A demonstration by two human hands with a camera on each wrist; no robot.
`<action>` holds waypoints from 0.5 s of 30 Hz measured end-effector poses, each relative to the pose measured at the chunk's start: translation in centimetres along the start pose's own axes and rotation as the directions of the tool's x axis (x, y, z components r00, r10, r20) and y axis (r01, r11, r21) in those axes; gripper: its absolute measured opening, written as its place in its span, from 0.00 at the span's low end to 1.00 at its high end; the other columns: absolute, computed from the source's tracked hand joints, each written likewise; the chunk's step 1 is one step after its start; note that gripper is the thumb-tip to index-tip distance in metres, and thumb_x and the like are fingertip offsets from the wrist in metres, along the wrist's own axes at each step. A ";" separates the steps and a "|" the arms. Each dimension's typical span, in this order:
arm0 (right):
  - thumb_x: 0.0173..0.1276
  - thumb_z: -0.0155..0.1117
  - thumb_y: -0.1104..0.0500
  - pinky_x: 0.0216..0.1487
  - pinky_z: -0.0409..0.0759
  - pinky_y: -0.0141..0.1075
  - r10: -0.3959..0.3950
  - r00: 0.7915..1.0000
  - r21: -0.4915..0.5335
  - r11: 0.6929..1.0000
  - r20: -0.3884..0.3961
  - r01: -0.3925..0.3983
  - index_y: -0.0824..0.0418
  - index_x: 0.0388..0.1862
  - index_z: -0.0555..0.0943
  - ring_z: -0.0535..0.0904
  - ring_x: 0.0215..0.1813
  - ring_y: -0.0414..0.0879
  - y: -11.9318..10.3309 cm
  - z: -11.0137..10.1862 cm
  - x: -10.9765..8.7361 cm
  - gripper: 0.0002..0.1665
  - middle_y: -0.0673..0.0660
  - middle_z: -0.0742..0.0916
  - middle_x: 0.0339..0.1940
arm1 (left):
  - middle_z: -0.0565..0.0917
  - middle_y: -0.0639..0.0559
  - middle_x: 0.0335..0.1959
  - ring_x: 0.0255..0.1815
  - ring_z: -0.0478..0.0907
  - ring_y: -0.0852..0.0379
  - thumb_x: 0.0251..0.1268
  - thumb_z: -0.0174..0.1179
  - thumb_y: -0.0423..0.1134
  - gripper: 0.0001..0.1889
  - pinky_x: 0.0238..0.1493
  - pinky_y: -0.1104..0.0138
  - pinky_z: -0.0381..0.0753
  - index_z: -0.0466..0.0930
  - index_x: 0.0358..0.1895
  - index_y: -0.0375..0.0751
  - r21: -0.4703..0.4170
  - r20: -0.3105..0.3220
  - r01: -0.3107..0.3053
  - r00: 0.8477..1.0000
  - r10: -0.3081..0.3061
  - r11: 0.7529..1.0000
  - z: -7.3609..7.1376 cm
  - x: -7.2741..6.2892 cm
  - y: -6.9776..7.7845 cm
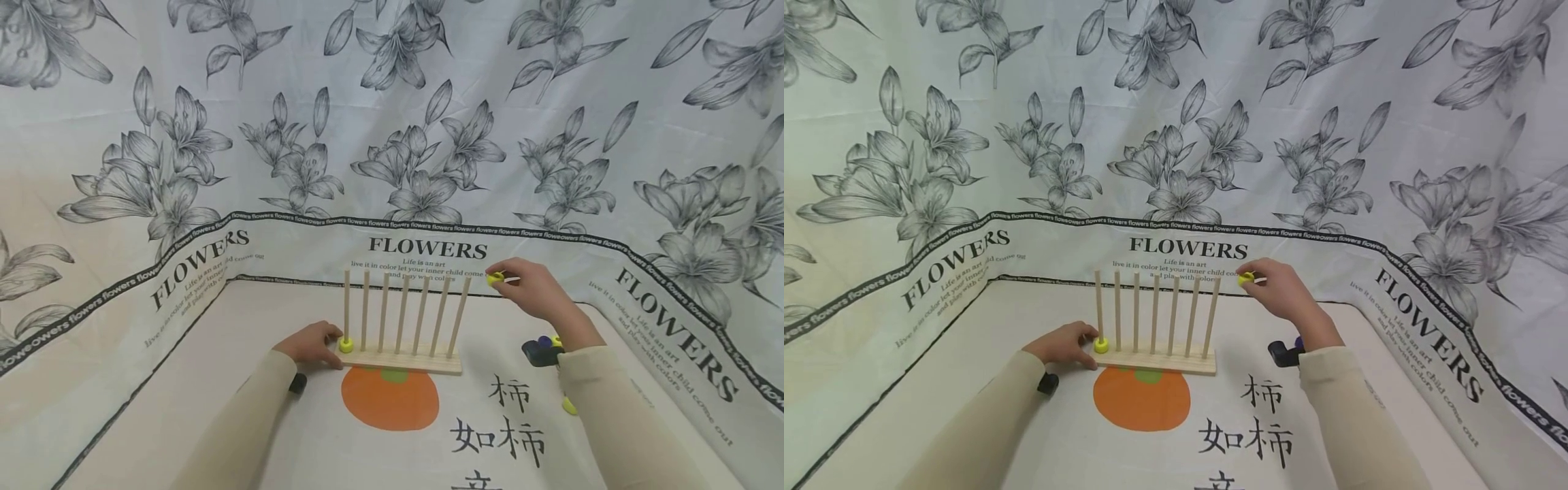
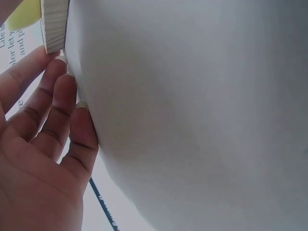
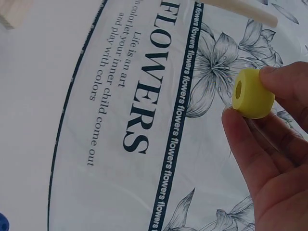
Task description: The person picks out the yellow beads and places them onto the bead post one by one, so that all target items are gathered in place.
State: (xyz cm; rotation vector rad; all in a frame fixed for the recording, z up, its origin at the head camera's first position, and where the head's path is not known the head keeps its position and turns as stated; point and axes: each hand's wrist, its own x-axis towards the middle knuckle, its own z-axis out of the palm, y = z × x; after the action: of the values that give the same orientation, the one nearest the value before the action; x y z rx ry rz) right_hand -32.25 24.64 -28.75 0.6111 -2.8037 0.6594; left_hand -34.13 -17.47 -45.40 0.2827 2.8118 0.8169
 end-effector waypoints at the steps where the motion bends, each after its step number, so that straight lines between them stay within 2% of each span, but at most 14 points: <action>1: 0.72 0.57 0.57 0.54 0.82 0.52 -0.004 1.000 -0.003 1.000 -0.003 0.004 0.60 0.58 0.78 0.78 0.60 0.62 -0.2 -0.2 0.1 0.18 0.63 0.79 0.61 | 0.79 0.51 0.50 0.50 0.73 0.54 0.38 0.79 0.50 0.36 0.60 0.55 0.75 0.78 0.57 0.45 0.000 0.002 -0.001 1.000 0.001 1.000 0.0 0.0 0.0; 8: 0.73 0.57 0.57 0.56 0.81 0.52 -0.042 0.999 -0.019 0.999 -0.014 0.041 0.59 0.60 0.77 0.77 0.61 0.62 -1.4 -0.7 0.8 0.19 0.63 0.78 0.63 | 0.79 0.51 0.50 0.51 0.74 0.53 0.39 0.78 0.50 0.37 0.60 0.55 0.75 0.78 0.58 0.45 -0.006 0.007 0.001 1.000 -0.001 1.000 -0.2 -0.4 0.4; 15: 0.73 0.56 0.58 0.59 0.80 0.51 -0.075 0.997 -0.001 0.997 -0.019 0.075 0.60 0.60 0.77 0.77 0.61 0.60 -2.5 -0.8 1.7 0.19 0.62 0.79 0.63 | 0.79 0.51 0.51 0.51 0.74 0.53 0.39 0.78 0.51 0.38 0.60 0.55 0.75 0.78 0.59 0.45 -0.001 -0.004 0.000 1.000 0.000 1.000 -0.1 -0.2 0.1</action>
State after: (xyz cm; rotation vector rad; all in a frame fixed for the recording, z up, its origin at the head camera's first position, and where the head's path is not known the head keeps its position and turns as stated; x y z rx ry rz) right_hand -32.64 22.42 -26.59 0.7028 -2.7484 0.6461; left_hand -33.97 -17.51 -45.22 0.2812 2.8145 0.8202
